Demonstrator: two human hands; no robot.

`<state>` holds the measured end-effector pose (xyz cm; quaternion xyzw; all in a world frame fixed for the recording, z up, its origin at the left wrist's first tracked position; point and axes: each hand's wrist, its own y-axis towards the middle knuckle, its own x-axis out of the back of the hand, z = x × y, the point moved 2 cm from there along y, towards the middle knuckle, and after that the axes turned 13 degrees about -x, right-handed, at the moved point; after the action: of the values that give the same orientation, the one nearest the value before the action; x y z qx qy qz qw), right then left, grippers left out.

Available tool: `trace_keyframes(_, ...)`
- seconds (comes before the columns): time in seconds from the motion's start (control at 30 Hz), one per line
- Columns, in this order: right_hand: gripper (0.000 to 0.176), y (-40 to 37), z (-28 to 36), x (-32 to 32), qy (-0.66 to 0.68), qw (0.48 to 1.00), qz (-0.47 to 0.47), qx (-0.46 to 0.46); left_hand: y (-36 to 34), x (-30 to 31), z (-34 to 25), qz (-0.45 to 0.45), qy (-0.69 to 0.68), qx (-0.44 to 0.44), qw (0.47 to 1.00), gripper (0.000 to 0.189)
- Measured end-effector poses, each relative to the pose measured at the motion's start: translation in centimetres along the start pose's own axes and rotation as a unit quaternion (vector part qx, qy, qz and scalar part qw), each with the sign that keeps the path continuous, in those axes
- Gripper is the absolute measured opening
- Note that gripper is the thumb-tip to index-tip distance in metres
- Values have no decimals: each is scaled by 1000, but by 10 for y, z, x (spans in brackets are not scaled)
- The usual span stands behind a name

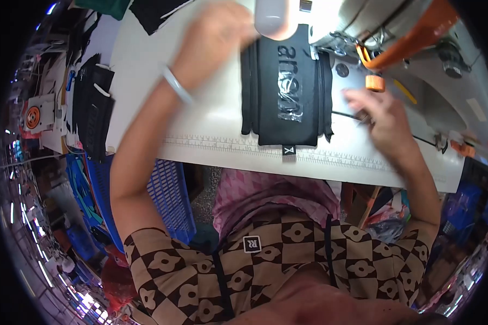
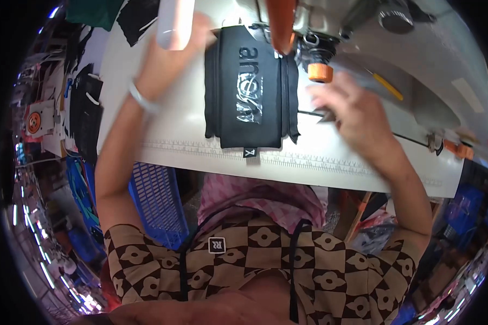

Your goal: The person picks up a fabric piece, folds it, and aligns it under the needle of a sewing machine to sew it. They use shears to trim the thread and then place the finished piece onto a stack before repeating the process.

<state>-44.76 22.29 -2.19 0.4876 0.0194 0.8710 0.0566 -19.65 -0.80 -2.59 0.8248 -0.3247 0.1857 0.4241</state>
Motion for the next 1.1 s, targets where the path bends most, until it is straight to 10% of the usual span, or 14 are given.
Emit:
trace_keyframes(0.03,32,-3,9,-3,0,1000,-1,-4,-7,-15,-38,139,40,-171,975,18)
trace_keyframes(0.1,29,-10,26,-8,38,994,32,99,-28,-42,-83,202,-46,-194,959,24)
trace_keyframes(0.5,22,-29,32,-18,-65,970,-8,236,-60,-54,-111,199,73,-240,947,25)
trace_keyframes(1.1,26,26,1,-24,-56,984,-48,161,-20,-53,-49,227,10,-211,951,29)
